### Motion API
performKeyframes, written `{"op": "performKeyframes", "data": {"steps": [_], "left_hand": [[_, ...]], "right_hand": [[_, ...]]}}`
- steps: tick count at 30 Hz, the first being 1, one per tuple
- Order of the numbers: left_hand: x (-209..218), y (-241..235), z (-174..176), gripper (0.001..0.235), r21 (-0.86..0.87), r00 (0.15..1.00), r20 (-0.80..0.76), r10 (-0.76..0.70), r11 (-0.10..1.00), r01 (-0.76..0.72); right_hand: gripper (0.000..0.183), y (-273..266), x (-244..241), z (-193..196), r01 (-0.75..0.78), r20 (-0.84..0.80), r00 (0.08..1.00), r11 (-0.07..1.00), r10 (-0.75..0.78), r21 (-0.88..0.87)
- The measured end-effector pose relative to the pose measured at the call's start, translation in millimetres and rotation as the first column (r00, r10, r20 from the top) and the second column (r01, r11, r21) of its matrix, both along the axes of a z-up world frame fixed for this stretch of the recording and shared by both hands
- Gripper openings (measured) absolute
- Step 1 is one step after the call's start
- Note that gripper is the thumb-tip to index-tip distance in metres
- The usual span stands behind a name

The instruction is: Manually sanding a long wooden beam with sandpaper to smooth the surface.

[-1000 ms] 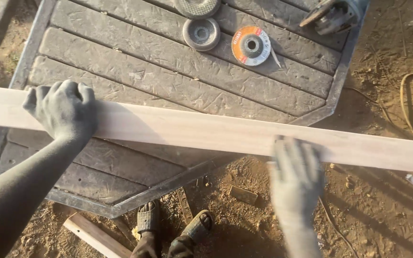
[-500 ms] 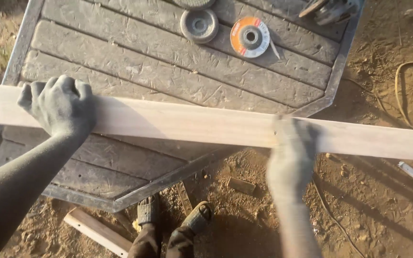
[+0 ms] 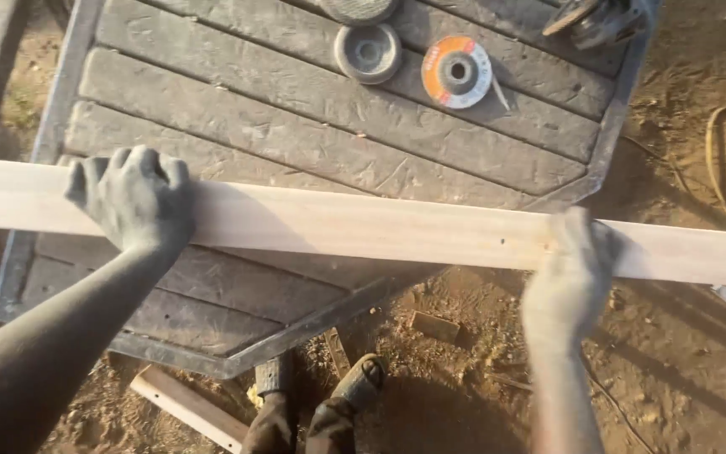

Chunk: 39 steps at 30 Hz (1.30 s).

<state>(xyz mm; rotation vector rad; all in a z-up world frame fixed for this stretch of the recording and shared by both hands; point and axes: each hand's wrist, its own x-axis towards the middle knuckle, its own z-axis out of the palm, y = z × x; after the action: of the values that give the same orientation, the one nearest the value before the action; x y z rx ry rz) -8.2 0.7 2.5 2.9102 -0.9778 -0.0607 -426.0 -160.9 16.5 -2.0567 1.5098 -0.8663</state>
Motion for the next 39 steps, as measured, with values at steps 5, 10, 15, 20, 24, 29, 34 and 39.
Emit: {"op": "performKeyframes", "data": {"steps": [5,10,15,20,24,29,34,39], "left_hand": [[-3.6,-3.8,5.4,0.045,-0.032,0.999,0.044,-0.004,0.999,0.005],[-13.3,-6.2,21.5,0.040,-0.136,0.999,0.036,-0.031,0.990,0.036],[-11.4,-5.0,17.0,0.040,-0.138,0.996,0.064,-0.055,0.988,0.063],[-12.1,-5.3,13.2,0.038,-0.151,0.996,0.092,-0.012,0.988,0.026],[-8.7,-4.3,15.7,0.039,-0.149,0.997,0.065,-0.033,0.988,0.042],[-7.8,-6.8,8.1,0.041,-0.149,0.989,0.120,-0.083,0.984,0.100],[-1.6,-2.9,3.3,0.042,-0.059,1.000,0.011,-0.004,0.998,0.004],[-4.9,-4.7,9.9,0.045,-0.017,0.999,-0.034,0.020,1.000,-0.020]], "right_hand": [[0.012,64.7,144.2,28.1,0.109,-0.093,0.986,0.957,-0.138,-0.269],[0.034,155.0,263.2,-8.0,-0.338,-0.130,0.941,0.896,0.314,-0.289],[0.032,44.5,121.4,-17.8,-0.275,-0.100,0.961,0.885,0.256,-0.376],[0.047,55.6,37.3,-51.7,0.184,-0.371,0.874,0.921,-0.313,-0.343],[0.040,122.3,185.7,-41.8,-0.175,-0.269,0.958,0.941,0.095,-0.291],[0.035,76.6,137.7,-26.8,-0.468,-0.210,0.883,0.828,0.420,-0.310],[0.034,57.4,82.6,13.4,0.019,-0.309,0.941,0.932,-0.140,-0.363],[0.049,94.6,148.1,3.6,-0.271,-0.349,0.920,0.930,0.175,-0.247]]}}
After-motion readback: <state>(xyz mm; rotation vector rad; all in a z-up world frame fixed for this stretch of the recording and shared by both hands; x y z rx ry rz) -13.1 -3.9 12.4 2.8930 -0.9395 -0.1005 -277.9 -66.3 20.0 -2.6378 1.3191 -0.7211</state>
